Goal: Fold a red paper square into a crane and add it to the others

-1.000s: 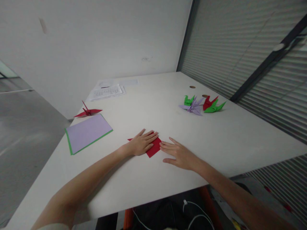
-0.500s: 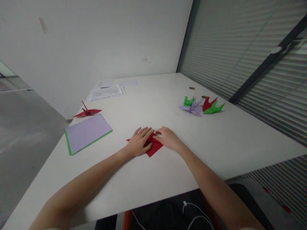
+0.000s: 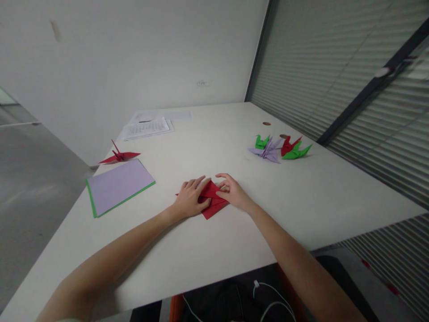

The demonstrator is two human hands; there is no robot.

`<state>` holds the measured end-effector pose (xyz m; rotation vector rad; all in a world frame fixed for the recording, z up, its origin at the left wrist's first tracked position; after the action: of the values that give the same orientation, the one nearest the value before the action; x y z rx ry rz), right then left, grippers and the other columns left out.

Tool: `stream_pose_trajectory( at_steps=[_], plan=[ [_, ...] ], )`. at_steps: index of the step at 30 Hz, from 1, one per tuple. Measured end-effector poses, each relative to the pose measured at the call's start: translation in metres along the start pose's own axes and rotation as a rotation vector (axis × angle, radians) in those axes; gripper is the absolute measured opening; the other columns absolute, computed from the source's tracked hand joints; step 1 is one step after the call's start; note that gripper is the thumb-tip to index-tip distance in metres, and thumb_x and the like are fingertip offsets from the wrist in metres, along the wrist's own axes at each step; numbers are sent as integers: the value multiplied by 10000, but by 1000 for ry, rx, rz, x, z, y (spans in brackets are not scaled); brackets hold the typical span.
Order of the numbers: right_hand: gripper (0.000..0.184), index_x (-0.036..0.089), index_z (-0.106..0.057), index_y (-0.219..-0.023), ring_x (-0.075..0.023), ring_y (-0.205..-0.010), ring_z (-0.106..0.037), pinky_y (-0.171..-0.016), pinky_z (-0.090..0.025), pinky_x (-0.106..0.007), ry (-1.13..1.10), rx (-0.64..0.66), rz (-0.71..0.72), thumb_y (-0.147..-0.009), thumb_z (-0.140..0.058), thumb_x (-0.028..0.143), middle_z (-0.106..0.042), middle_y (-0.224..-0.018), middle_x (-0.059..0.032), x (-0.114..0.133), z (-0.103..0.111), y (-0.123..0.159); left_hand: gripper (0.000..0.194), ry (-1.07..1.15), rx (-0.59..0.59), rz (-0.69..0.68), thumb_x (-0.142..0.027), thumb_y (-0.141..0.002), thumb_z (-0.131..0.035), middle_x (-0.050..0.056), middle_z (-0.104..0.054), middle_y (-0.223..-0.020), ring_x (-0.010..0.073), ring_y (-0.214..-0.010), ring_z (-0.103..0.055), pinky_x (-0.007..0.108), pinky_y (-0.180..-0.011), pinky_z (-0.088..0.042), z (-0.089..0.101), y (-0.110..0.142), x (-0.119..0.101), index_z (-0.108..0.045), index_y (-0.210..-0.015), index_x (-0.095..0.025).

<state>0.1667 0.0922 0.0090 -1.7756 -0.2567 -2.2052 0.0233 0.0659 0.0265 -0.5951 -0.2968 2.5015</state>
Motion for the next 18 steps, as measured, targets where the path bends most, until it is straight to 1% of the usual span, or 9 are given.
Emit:
stream_pose_trajectory(
  at_steps=[2,4,6,7,9,12,14,16,18],
  plan=[
    [501,250,-479,-1152,-111,-594,-565,-544,-437,-244,-62,-42,19,-680,-645,214,-590,-780,34,3,8,-1,679,155,-47,52,-350,-807,-575,135,-508,-1355,275,-1139,-530,461,-966,-396,6,-5,9,-318,-1423,-225],
    [427,232,-550,-1093,-115,-624,-575,-579,-453,-255,-63,-105,75,-682,-666,231,-604,-782,21,9,17,-2,711,382,-56,142,-285,-793,-583,124,-622,-1187,197,-914,-618,376,-837,-477,10,-11,21,-284,-1432,-195],
    [329,216,-619,-1010,-135,-699,-601,-653,-479,-280,-61,-139,143,-696,-696,279,-637,-802,-4,17,24,-1,645,542,20,200,-237,-768,-596,72,-696,-935,161,-741,-626,310,-702,-499,9,-15,29,-383,-1373,-157],
    [291,211,-644,-976,-148,-738,-614,-688,-487,-294,-72,-143,171,-714,-700,321,-657,-814,-18,20,27,-1,507,577,57,196,-235,-772,-595,59,-702,-875,158,-715,-626,300,-681,-499,9,-17,29,-509,-1264,-148],
    [281,203,-674,-950,-170,-791,-634,-737,-494,-321,-112,-158,224,-782,-647,427,-689,-833,-43,28,33,1,229,582,-35,165,-233,-790,-587,55,-702,-838,167,-753,-635,312,-726,-506,21,-20,31,-653,-991,-145],
    [393,205,-698,-952,-186,-838,-650,-777,-491,-348,-118,-244,322,-897,-463,516,-713,-866,-62,40,48,7,106,577,-218,6,-220,-815,-587,72,-702,-899,191,-882,-648,357,-834,-508,36,-19,27,-670,-836,-158],
    [406,223,-714,-946,-200,-935,-642,-845,-477,-374,-12,-193,360,-917,-429,511,-718,-957,-65,45,47,9,115,565,-155,-176,-193,-832,-573,92,-697,-995,216,-1008,-633,393,-895,-500,31,-18,19,-684,-851,-172],
    [353,245,-727,-945,-213,-1034,-611,-926,-448,-407,169,-27,377,-911,-467,481,-706,-1056,-61,46,34,9,187,436,-20,-324,-136,-835,-539,108,-651,-1162,258,-1193,-540,447,-964,-463,16,-15,14,-711,-886,-188],
    [270,263,-731,-968,-221,-1077,-581,-971,-420,-436,377,136,390,-888,-536,431,-691,-1106,-60,41,17,11,308,274,-24,-357,-58,-814,-480,119,-609,-1242,279,-1240,-497,492,-990,-432,10,-13,17,-721,-949,-195]
  ],
)
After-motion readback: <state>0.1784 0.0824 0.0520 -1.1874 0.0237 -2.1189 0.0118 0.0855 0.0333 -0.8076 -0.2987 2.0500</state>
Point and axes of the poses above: each hand's wrist, its own y-axis away from the middle knuckle, its own z-axis out of the back of the hand, x = y × z, the point moved 7 cm from there along -y, towards the middle knuckle
